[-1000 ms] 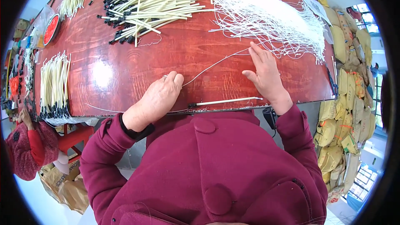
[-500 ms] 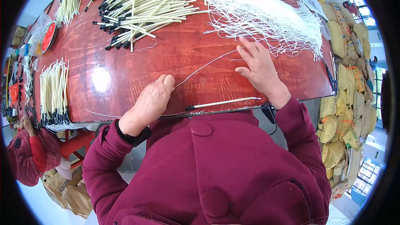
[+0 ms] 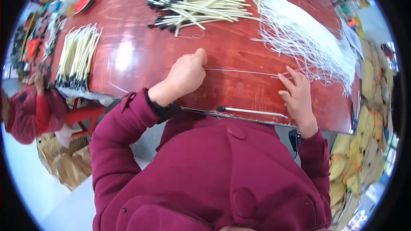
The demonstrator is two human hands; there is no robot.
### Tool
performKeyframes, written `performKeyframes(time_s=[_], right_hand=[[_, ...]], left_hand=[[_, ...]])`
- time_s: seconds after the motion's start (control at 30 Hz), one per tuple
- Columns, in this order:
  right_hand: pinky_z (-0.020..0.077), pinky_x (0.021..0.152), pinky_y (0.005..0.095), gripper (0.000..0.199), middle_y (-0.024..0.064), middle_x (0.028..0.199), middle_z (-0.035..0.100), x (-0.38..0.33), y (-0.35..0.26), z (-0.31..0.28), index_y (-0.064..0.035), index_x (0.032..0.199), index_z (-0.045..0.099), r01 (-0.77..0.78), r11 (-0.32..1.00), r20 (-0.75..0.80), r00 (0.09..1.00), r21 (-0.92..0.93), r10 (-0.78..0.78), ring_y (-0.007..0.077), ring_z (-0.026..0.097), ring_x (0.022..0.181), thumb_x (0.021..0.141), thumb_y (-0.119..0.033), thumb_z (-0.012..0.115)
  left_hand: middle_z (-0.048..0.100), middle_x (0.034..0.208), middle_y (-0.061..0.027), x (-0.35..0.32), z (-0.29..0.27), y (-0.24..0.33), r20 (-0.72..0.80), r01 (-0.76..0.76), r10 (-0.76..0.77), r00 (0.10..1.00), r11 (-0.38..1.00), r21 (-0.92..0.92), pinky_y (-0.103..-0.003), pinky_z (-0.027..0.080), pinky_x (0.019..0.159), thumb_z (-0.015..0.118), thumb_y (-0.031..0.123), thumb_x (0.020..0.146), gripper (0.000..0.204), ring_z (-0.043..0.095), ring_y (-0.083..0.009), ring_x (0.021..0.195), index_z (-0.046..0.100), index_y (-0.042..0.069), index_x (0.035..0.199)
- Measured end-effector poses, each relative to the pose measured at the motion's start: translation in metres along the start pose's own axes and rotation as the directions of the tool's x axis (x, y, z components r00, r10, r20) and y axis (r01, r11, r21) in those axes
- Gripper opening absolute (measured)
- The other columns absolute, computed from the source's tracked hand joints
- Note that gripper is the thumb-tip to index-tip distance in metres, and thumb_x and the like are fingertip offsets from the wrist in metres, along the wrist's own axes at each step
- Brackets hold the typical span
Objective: Assemble small components onto thin rods and secure them with string at a production table.
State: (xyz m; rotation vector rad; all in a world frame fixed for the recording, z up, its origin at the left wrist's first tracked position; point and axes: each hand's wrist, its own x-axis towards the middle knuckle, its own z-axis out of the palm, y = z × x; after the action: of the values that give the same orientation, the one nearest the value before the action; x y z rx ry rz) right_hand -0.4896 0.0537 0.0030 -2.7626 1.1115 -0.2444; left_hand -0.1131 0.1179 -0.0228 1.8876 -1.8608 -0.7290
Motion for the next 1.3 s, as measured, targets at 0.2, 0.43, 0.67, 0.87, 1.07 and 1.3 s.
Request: performKeyframes(time_s=[0.2,0.43,0.67,0.87,1.07,1.3], right_hand=[[0.0373,0.105,0.0477,0.059,0.0139,0.144,0.055,0.003,-0.001,0.005,-0.0103,0.131,0.068,-0.03,0.999,-0.03,0.999,0.016,0.031,0.0347,0.05,0.123,0.099,-0.056,0.051],[0.0377,0.105,0.0472,0.061,0.0137,0.142,0.057,0.003,0.0,0.005,-0.0098,0.13,0.069,-0.042,0.996,-0.03,0.999,0.074,0.045,0.0343,0.051,0.122,0.1,-0.058,0.048],[0.0369,0.107,0.0459,0.063,0.0134,0.142,0.057,0.005,-0.002,0.005,-0.0077,0.13,0.069,-0.051,0.993,-0.02,0.998,0.111,0.053,0.0339,0.05,0.123,0.102,-0.059,0.044],[0.0373,0.107,0.0448,0.064,0.0135,0.143,0.057,0.002,0.0,0.007,-0.0073,0.131,0.069,-0.065,0.989,-0.026,0.997,0.136,0.069,0.0329,0.05,0.123,0.102,-0.059,0.046],[0.0371,0.108,0.0443,0.062,0.0139,0.144,0.056,0.001,0.0,0.011,-0.0068,0.131,0.068,-0.059,0.987,-0.027,0.998,0.149,0.064,0.0331,0.05,0.123,0.102,-0.057,0.048],[0.0374,0.109,0.0444,0.06,0.014,0.144,0.056,-0.001,0.003,0.013,-0.0059,0.133,0.066,-0.021,0.994,-0.074,0.997,0.108,0.029,0.0332,0.05,0.124,0.102,-0.054,0.049]], left_hand=[[0.068,0.086,-0.0227,0.0,-0.017,0.004,0.009,0.023,-0.024,1.0,0.992,0.121,-0.054,0.051,0.072,0.066,0.011,0.086,0.02,0.066,-0.0451,0.085,0.054,0.0,0.097],[0.066,0.094,-0.017,0.053,-0.063,0.004,-0.187,-0.14,0.204,0.961,0.942,0.306,-0.051,0.053,0.072,0.068,0.012,0.084,0.017,0.066,-0.0406,0.09,0.058,0.002,0.093],[0.062,0.097,-0.007,0.127,-0.053,-0.023,-0.116,-0.374,0.586,0.802,0.643,0.668,-0.043,0.051,0.083,0.065,0.009,0.085,0.011,0.064,-0.0293,0.099,0.063,0.009,0.095],[0.061,0.097,-0.0068,0.138,-0.057,-0.022,-0.096,-0.414,0.588,0.803,0.667,0.619,-0.041,0.049,0.085,0.064,0.009,0.085,0.017,0.064,-0.0291,0.095,0.066,0.013,0.101],[0.06,0.095,-0.0088,0.113,-0.058,-0.002,-0.198,-0.53,0.7,0.686,0.667,0.524,-0.042,0.049,0.081,0.063,0.008,0.085,0.026,0.065,-0.029,0.091,0.067,0.013,0.111],[0.062,0.098,-0.0147,0.025,-0.042,0.0,-0.248,-0.512,0.522,0.816,0.852,0.109,-0.042,0.052,0.072,0.063,0.003,0.087,0.022,0.065,-0.0359,0.088,0.066,0.005,0.108]])
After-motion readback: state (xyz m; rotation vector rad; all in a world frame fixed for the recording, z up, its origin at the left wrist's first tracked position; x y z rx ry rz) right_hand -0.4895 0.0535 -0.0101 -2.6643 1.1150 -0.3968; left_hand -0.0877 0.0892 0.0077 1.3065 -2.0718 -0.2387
